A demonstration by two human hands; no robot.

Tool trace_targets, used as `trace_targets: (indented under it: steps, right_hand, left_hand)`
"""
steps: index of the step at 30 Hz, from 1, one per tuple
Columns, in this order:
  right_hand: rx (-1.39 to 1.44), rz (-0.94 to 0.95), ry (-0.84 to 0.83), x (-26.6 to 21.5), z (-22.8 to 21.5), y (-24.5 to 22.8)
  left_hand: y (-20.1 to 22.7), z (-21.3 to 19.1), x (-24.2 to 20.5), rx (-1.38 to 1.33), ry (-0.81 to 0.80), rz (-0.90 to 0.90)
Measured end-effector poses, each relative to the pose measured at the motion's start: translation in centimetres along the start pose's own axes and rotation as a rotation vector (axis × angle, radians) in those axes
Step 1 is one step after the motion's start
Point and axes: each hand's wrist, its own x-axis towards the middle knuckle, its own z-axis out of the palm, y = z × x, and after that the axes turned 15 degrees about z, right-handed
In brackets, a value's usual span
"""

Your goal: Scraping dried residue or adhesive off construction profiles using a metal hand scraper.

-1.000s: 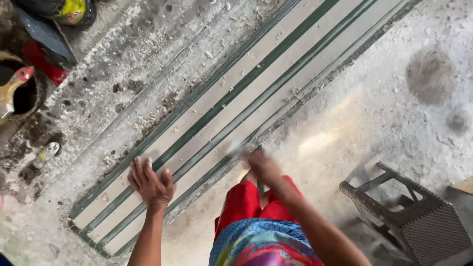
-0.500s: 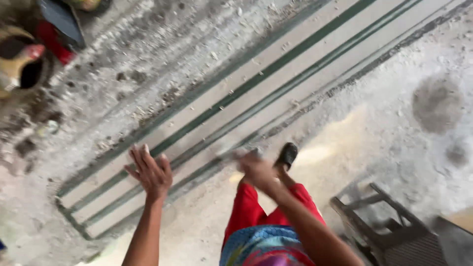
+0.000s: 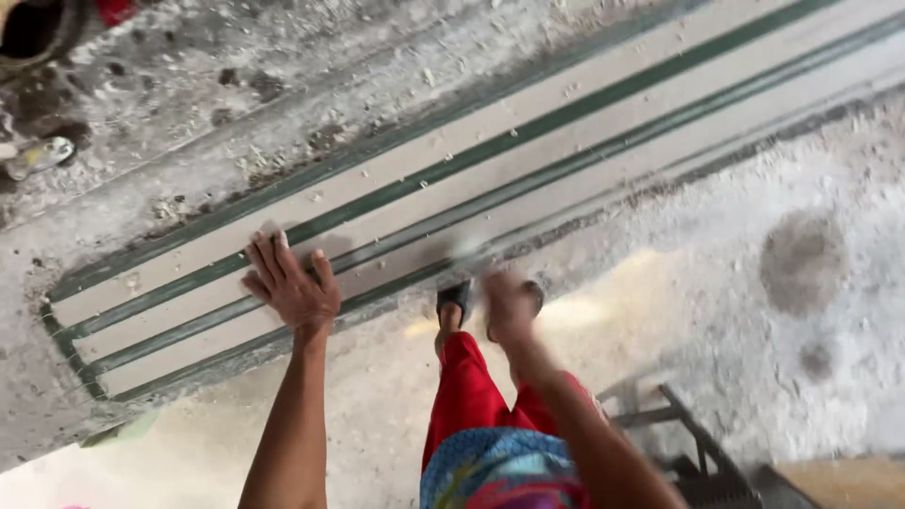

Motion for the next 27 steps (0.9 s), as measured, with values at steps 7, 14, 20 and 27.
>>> trace_targets:
  steps: [7, 14, 20, 27]
  right_hand:
    - [-0.002, -0.070, -0.218, 0.0, -2.5, -0.4]
    - [0.152, 0.179, -0.074, -1.8, -0.1, 5.9]
    - [-0.177, -0.285, -0.223, -5.2, 2.5, -0.7]
    - [0.007, 0.092, 0.001, 3.4, -6.6, 14.6]
  left_hand:
    - [-0.1, 0.4, -0.7, -0.010, 0.026, 0.032]
    - [0.4, -0.5, -0.6, -0.075, -0.024, -0.033]
    - [-0.1, 0.3, -1.1, -0.052, -0.016, -0.021]
    - [0.0, 1.1, -1.6, -0.015, 0.008, -0.052]
